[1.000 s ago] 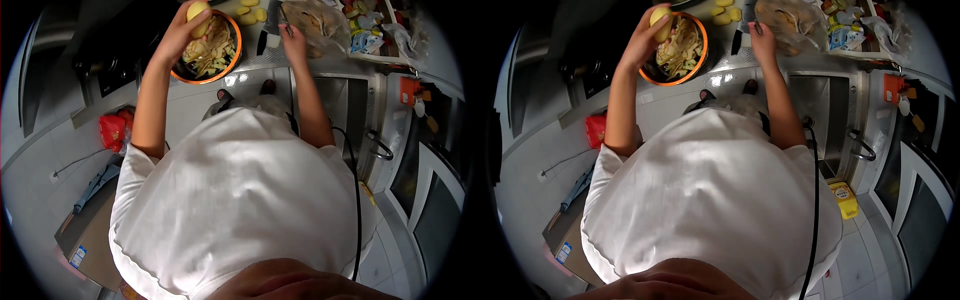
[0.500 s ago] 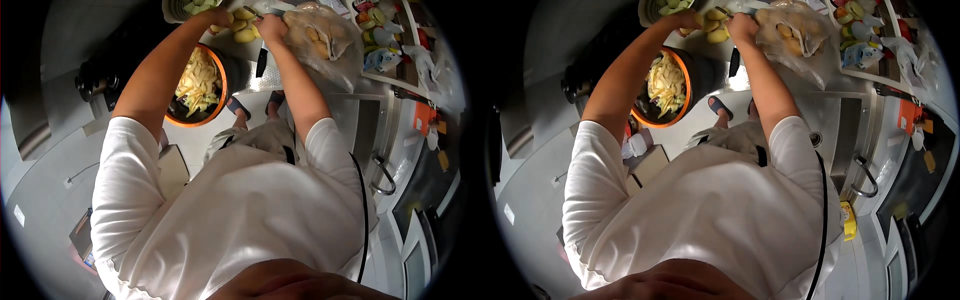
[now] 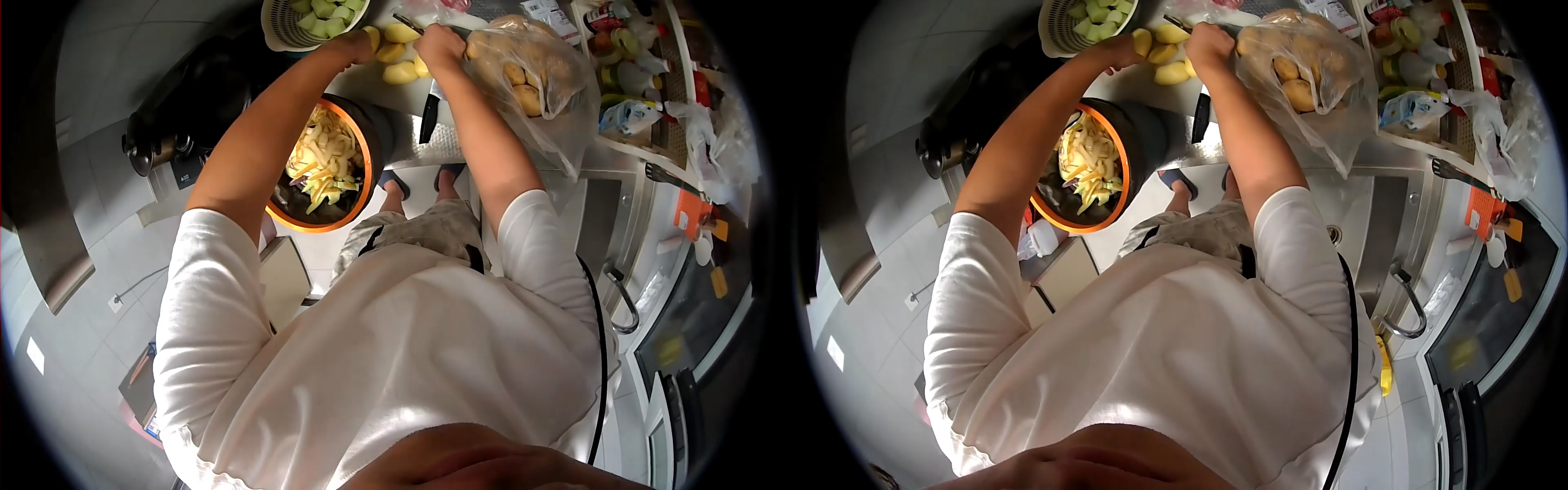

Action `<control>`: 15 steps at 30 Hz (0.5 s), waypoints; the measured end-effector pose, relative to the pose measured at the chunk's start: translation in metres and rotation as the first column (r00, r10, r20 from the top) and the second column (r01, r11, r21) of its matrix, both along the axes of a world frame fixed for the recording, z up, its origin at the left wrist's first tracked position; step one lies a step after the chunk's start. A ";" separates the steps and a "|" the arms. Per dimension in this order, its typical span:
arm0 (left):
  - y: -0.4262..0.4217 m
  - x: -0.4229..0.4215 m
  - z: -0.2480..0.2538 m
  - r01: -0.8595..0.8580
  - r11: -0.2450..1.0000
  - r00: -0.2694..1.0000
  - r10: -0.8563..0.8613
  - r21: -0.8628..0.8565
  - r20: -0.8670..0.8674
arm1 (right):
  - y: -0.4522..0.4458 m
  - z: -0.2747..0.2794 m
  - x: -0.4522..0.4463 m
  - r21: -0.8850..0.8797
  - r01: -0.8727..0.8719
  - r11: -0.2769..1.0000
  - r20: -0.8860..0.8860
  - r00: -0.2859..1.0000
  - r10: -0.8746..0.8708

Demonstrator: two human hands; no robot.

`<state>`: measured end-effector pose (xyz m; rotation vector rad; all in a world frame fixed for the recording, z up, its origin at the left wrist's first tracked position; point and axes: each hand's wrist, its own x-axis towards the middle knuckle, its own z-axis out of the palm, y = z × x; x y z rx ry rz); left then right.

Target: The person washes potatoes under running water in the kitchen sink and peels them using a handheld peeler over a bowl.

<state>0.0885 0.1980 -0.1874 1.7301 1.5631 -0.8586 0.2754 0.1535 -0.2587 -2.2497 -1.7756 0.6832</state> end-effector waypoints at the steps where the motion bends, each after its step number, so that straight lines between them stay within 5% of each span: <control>1: -0.007 0.001 0.024 -0.002 1.000 1.000 0.002 0.001 0.001 | -0.003 0.005 0.003 0.001 -0.002 1.000 0.001 1.000 0.002; 5: -0.030 -0.015 0.082 0.027 0.922 0.914 -0.179 0.387 0.364 | -0.018 0.023 0.021 0.008 0.018 1.000 -0.041 0.999 -0.018; 7: -0.060 -0.028 0.122 -0.280 0.857 0.781 -0.059 0.433 0.621 | -0.042 0.051 0.028 0.121 0.107 0.987 -0.346 0.936 -0.059; 9: -0.099 -0.039 0.164 -0.479 0.803 0.600 0.004 0.354 0.800 | -0.079 0.105 0.016 0.032 0.193 0.981 -0.747 0.657 -0.104; 10: -0.120 -0.046 0.178 -0.581 0.769 0.517 0.095 0.266 0.851 | -0.098 0.125 0.002 0.145 0.203 0.968 -0.866 0.499 0.025; 12: -0.156 -0.060 0.196 -0.712 0.686 0.379 0.196 0.150 0.904 | -0.134 0.160 -0.031 0.294 0.165 0.942 -0.931 0.274 0.242; 15: -0.196 -0.090 0.191 -0.801 0.594 0.280 0.251 0.081 0.927 | -0.170 0.190 -0.054 0.167 -0.257 0.952 -0.812 0.512 0.280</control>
